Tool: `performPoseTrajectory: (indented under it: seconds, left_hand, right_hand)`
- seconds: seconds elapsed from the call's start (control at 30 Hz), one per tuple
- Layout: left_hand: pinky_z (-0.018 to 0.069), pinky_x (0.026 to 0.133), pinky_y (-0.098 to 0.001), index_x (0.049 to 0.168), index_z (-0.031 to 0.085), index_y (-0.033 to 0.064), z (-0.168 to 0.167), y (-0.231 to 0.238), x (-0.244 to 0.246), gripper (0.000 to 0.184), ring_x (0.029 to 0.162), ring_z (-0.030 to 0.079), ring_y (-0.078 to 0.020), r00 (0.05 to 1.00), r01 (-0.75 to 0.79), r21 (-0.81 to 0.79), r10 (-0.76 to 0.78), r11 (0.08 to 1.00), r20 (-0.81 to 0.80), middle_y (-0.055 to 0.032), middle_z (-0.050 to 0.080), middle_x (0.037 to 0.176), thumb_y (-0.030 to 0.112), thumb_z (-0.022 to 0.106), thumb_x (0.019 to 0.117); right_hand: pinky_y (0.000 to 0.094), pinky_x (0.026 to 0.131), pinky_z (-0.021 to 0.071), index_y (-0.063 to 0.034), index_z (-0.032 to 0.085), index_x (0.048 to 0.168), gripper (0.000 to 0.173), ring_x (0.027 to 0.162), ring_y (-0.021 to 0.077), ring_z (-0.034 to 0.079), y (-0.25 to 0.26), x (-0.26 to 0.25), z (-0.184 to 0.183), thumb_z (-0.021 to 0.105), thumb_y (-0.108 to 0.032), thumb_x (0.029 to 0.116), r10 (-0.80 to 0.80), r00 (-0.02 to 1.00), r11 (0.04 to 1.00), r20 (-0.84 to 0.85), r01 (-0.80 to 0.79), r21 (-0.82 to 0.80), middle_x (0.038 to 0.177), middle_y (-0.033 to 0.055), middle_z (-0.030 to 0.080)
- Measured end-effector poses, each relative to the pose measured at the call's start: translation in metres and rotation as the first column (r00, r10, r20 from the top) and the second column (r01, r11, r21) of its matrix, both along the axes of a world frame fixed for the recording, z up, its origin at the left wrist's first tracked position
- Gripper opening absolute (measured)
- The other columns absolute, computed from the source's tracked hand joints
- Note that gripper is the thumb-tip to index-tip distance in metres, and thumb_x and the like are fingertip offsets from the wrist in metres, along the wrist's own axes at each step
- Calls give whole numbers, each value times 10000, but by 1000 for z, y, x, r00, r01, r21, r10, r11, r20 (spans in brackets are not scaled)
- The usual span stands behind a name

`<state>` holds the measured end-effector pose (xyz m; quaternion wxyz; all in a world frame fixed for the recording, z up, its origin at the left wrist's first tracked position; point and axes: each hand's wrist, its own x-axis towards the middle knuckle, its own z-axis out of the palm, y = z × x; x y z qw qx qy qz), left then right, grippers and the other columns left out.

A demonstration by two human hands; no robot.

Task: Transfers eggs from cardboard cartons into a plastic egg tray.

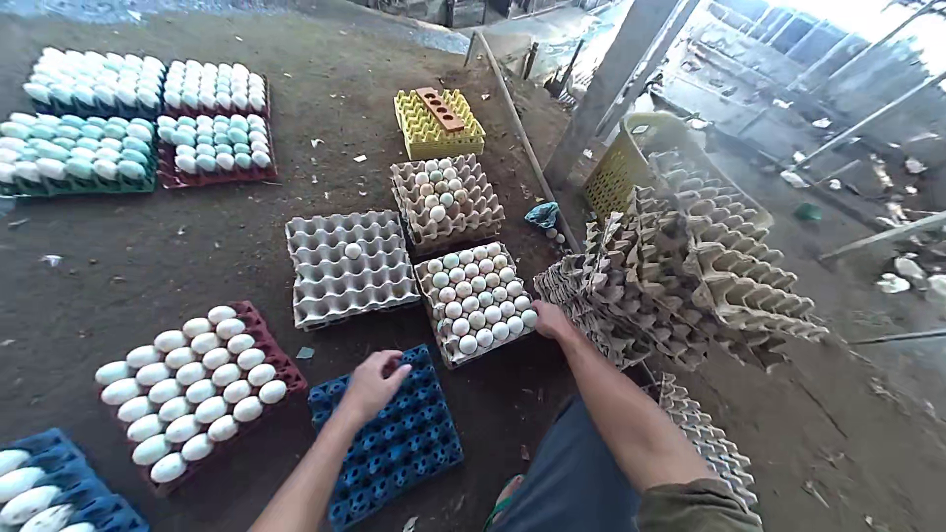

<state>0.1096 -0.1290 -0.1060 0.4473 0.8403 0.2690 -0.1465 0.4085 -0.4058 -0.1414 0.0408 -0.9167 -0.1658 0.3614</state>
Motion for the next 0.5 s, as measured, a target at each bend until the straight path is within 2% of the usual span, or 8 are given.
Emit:
performPoseTrajectory:
  seconds: [0.1, 0.2, 0.27, 0.37, 0.43, 0.5]
  left_hand:
    - [476, 1064, -497, 1453, 521, 21, -43, -55, 49, 550, 1213, 611, -356, 999, 22, 0, -22, 1000, -27, -242, 572, 1378, 335, 630, 1014]
    - [465, 1083, -495, 1487, 492, 43, -84, -96, 84, 626, 1277, 561, -382, 999, -29, 39, 30, 999, -31, -261, 489, 1457, 354, 678, 977]
    - [423, 1127, -501, 1483, 494, 37, -100, -113, 100, 623, 1343, 506, -396, 998, -43, 76, 46, 996, -39, -270, 469, 1475, 355, 677, 980]
    - [417, 1133, -494, 1472, 504, 29, -109, -129, 115, 587, 1354, 496, -394, 996, -52, 136, 62, 989, -71, -271, 490, 1450, 330, 661, 993]
    - [425, 1128, -489, 1462, 518, 38, -109, -129, 123, 578, 1352, 496, -396, 992, -53, 194, 75, 980, -104, -276, 490, 1442, 300, 688, 976]
    - [429, 1120, -491, 1458, 525, 46, -110, -130, 127, 575, 1349, 491, -411, 989, -16, 241, 51, 970, -139, -289, 487, 1433, 250, 714, 954]
  right_hand:
    - [602, 1112, 416, -34, 513, 1470, 548, 1348, 422, 527, 3, 16, -31, 655, -190, 964, 12, 998, 1000, -61, -12, -5, 1433, 264, 556]
    - [582, 1102, 432, -24, 520, 1440, 533, 1336, 405, 543, 7, 25, -44, 674, -202, 961, 0, 994, 1000, -111, 1, 13, 1415, 256, 569]
    - [581, 1091, 440, -29, 533, 1420, 553, 1309, 405, 563, 0, 32, -53, 726, -195, 929, -25, 994, 998, -110, 32, 61, 1387, 253, 589]
    - [581, 1055, 471, -35, 535, 1397, 583, 1252, 399, 602, -14, 39, -56, 759, -228, 895, -73, 992, 990, -102, 85, 109, 1321, 247, 626]
    - [573, 1032, 479, -23, 550, 1376, 568, 1219, 392, 615, -20, 39, -49, 744, -293, 916, -178, 972, 958, -151, 206, 198, 1286, 250, 638]
    - [523, 972, 505, -17, 584, 1349, 511, 1160, 348, 626, -29, 35, -46, 717, -297, 942, -362, 879, 840, -311, 453, 300, 1267, 239, 637]
